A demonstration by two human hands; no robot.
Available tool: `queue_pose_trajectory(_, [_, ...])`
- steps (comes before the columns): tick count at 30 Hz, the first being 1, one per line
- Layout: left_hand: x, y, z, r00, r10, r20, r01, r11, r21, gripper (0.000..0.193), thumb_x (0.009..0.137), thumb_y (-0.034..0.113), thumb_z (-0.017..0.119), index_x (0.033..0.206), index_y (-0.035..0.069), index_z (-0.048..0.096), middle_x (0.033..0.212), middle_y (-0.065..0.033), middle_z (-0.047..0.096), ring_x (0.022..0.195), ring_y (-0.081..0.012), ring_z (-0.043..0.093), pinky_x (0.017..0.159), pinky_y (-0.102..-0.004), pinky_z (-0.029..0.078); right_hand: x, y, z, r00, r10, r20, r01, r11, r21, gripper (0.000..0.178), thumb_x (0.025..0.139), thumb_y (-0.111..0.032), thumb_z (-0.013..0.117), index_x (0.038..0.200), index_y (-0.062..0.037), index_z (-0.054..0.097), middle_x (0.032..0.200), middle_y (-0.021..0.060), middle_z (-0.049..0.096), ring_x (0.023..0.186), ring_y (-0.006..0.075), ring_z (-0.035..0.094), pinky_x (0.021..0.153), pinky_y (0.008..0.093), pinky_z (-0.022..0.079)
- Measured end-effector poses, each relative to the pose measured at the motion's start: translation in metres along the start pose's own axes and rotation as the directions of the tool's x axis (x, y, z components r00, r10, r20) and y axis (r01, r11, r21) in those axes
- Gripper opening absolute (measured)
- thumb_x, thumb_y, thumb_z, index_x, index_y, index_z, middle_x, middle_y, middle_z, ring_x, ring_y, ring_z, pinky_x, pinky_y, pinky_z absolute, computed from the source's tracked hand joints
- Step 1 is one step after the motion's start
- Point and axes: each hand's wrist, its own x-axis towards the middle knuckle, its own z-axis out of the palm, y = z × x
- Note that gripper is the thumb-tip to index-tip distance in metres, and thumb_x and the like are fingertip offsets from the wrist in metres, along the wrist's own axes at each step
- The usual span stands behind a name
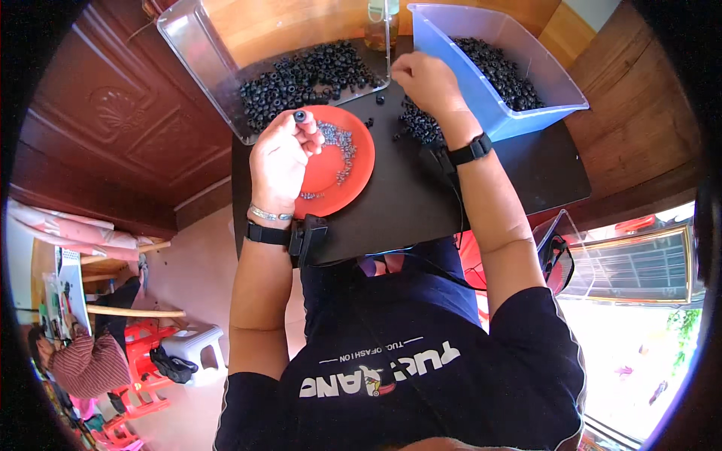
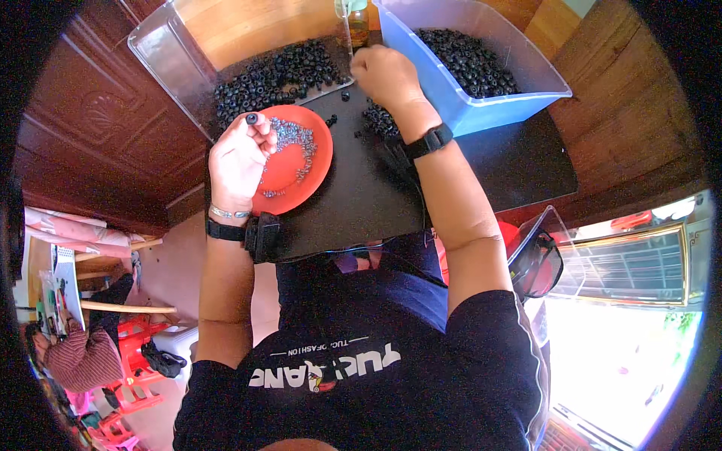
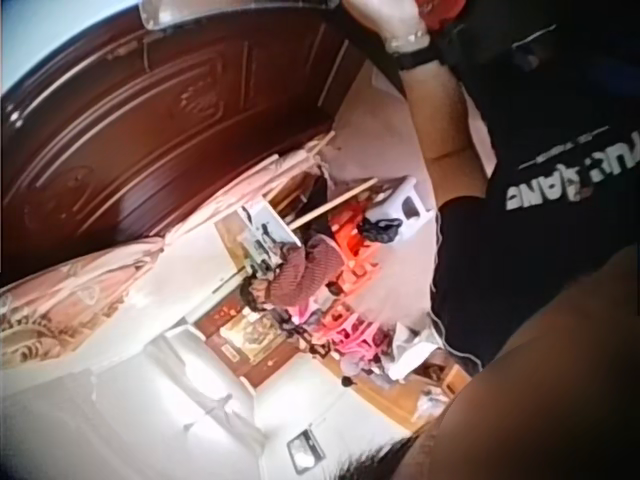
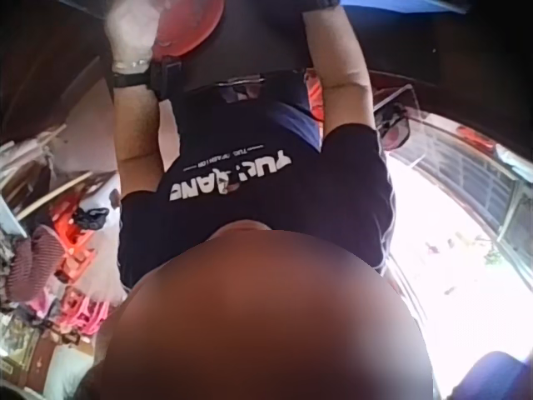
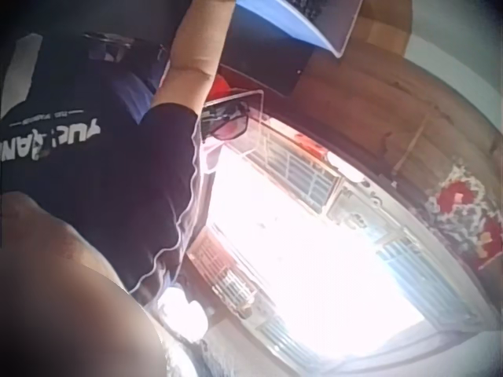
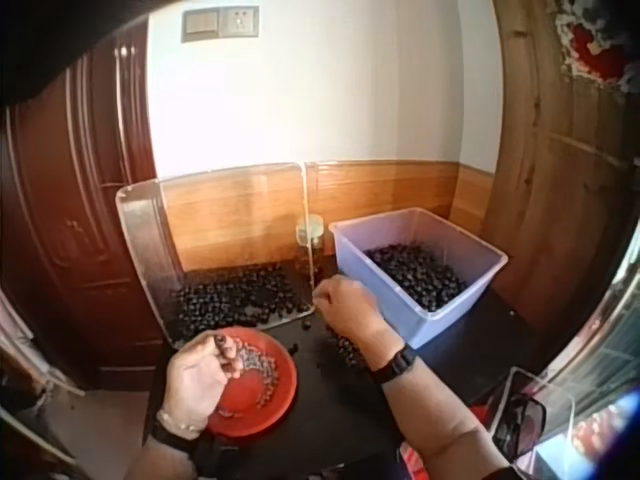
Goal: Assembling small black hardware components onto a pin from a storage bin.
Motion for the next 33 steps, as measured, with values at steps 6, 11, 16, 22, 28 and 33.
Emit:
queue_pose_trajectory(6, [-0.001,0.001,0.0,1.0,-0.002,-0.026,0.002,1.0,0.031,0.025,0.093,0.023,0.043,0.094,0.002,0.057,0.084,-0.0056,0.057,0.076,-0.018,0.056,0.068,-0.0288,0.043,-0.005,0.003,0.008,0.896,0.032,0.442,0.059,0.98,-0.192,0.018,0.073,-0.022,0.062,0.087,-0.0118,0.069,0.085,0.0124,0.066,0.082,0.0325,0.062,0.074,0.0417,0.05])
queue_pose_trajectory(11, [-0.002,0.0,-0.001,0.999,-0.013,-0.03,0.013,1.0,0.011,0.026,0.093,0.024,0.043,0.094,0.001,0.057,0.083,-0.0063,0.057,0.075,-0.0185,0.056,0.067,-0.029,0.043,-0.015,-0.01,0.021,0.774,-0.167,0.611,0.134,0.986,0.1,0.019,0.071,-0.016,0.066,0.088,-0.0066,0.068,0.084,0.0118,0.066,0.081,0.0288,0.063,0.073,0.0363,0.049])
queue_pose_trajectory(16, [-0.002,0.0,0.001,1.0,-0.024,-0.02,0.024,1.0,0.004,0.026,0.092,0.024,0.045,0.093,0.001,0.057,0.083,-0.0064,0.057,0.074,-0.0186,0.056,0.067,-0.0289,0.043,-0.015,-0.008,0.029,0.761,-0.153,0.63,0.182,0.983,0.019,0.023,0.072,-0.015,0.067,0.092,-0.005,0.067,0.084,0.0122,0.065,0.079,0.0261,0.062,0.073,0.0337,0.049])
queue_pose_trajectory(22, [-0.003,-0.001,0.003,0.999,-0.025,-0.021,0.025,1.0,0.012,0.025,0.091,0.022,0.045,0.092,0.001,0.058,0.085,-0.0067,0.058,0.074,-0.0187,0.056,0.067,-0.0286,0.043,-0.013,-0.019,0.019,0.839,-0.13,0.528,-0.186,0.844,0.503,0.019,0.074,-0.006,0.069,0.092,-0.0028,0.065,0.084,0.0055,0.065,0.078,0.0149,0.062,0.074,0.0268,0.049])
queue_pose_trajectory(28, [-0.004,-0.012,0.003,0.999,-0.042,-0.033,0.044,0.997,0.065,0.022,0.09,0.02,0.049,0.093,0.0,0.059,0.084,-0.0071,0.062,0.073,-0.0185,0.06,0.064,-0.0282,0.046,-0.022,-0.054,0.01,0.854,-0.207,0.476,-0.358,0.43,0.829,0.015,0.077,0.002,0.069,0.091,-0.002,0.065,0.087,0.0025,0.064,0.083,0.0091,0.06,0.077,0.0243,0.05])
queue_pose_trajectory(33, [-0.003,-0.013,0.002,0.996,-0.047,0.078,0.045,0.999,0.026,0.024,0.091,0.021,0.046,0.095,0.0,0.057,0.086,-0.0075,0.059,0.075,-0.0184,0.058,0.066,-0.0283,0.045,-0.032,-0.067,0.018,0.884,-0.269,0.382,-0.276,0.36,0.891,0.014,0.078,0.002,0.067,0.091,-0.001,0.065,0.086,0.0036,0.064,0.082,0.0107,0.061,0.078,0.0257,0.05])
